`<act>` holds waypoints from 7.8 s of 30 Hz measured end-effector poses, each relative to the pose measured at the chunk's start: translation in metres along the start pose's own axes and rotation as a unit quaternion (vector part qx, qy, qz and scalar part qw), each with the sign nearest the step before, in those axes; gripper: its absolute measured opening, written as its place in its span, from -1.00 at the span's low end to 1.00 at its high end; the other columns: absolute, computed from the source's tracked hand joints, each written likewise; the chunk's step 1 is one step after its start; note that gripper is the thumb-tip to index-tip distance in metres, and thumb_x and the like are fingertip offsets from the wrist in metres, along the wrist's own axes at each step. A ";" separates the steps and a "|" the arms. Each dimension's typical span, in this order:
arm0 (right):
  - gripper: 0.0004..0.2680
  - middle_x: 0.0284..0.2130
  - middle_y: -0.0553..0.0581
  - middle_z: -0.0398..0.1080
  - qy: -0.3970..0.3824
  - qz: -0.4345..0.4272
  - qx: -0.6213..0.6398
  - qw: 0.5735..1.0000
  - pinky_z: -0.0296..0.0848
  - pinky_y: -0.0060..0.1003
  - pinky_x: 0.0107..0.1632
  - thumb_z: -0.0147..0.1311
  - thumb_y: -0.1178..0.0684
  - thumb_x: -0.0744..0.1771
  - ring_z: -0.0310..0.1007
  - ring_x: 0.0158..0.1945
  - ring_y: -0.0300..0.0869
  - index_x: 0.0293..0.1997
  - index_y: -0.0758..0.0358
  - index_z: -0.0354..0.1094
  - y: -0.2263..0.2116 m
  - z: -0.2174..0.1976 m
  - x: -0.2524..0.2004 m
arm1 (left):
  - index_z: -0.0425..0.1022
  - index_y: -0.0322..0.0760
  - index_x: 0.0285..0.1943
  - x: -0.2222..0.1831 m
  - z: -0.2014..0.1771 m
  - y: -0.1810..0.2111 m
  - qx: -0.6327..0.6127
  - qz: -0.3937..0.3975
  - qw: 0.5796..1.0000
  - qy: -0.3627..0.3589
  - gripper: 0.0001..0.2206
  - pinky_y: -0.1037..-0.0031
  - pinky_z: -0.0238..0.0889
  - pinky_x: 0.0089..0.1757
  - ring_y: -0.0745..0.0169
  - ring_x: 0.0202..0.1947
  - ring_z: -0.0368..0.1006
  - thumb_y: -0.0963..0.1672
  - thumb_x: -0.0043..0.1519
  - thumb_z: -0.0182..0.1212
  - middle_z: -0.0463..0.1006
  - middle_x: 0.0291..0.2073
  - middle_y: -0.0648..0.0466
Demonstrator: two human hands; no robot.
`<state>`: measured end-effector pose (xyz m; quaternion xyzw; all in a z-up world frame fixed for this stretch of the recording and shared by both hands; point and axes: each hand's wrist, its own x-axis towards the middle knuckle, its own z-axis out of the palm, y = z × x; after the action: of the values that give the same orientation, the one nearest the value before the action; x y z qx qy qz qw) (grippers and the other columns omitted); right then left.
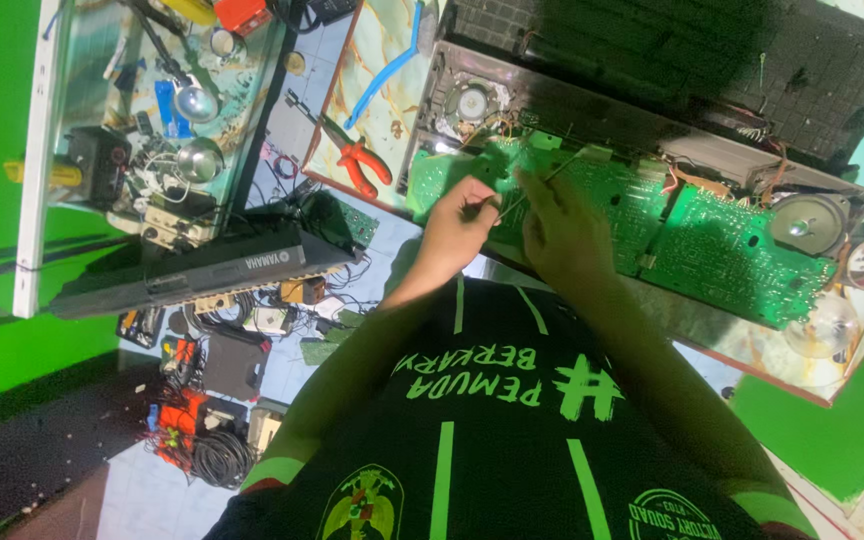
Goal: The person cleans various internal parts of an electronic device using a small blue brush.
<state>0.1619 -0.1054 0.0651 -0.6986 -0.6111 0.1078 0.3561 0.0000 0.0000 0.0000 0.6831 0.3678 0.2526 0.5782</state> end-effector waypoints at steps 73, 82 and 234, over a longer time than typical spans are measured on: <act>-0.93 -0.10 0.32 0.53 0.286 0.250 0.460 0.803 0.71 -0.19 0.11 -0.03 0.26 0.49 0.65 -0.01 -0.06 0.06 0.45 0.31 -0.081 0.106 0.126 | 0.52 -0.49 0.11 0.184 -0.155 0.010 -0.302 -0.218 0.884 -0.282 -0.70 0.35 0.48 0.03 0.16 -0.11 0.54 -0.14 0.30 0.32 0.58 -0.13 -0.10; -0.94 -0.11 0.31 0.52 0.282 0.251 0.459 0.804 0.68 -0.18 0.08 -0.01 0.29 0.49 0.63 -0.05 -0.06 0.07 0.46 0.32 -0.074 0.109 0.120 | 0.51 -0.48 0.12 0.183 -0.152 0.004 -0.316 -0.185 0.873 -0.322 -0.74 0.35 0.48 0.04 0.15 -0.10 0.53 -0.17 0.33 0.29 0.58 -0.13 -0.11; -0.70 0.11 0.29 0.43 0.134 0.146 0.243 0.950 0.51 -0.28 0.02 -0.06 0.24 0.42 0.51 -0.16 -0.12 0.35 0.37 0.23 -0.077 0.050 0.129 | 0.44 -0.36 0.14 0.155 -0.155 0.064 0.099 0.298 0.911 -0.267 -0.75 0.13 0.35 0.15 -0.22 0.14 0.48 -0.22 0.29 0.24 0.53 0.13 -0.21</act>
<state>0.1019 0.0326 0.1140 -0.6807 -0.4045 0.2090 0.5739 -0.0131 0.2129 0.0816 0.8567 0.0021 0.1841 0.4819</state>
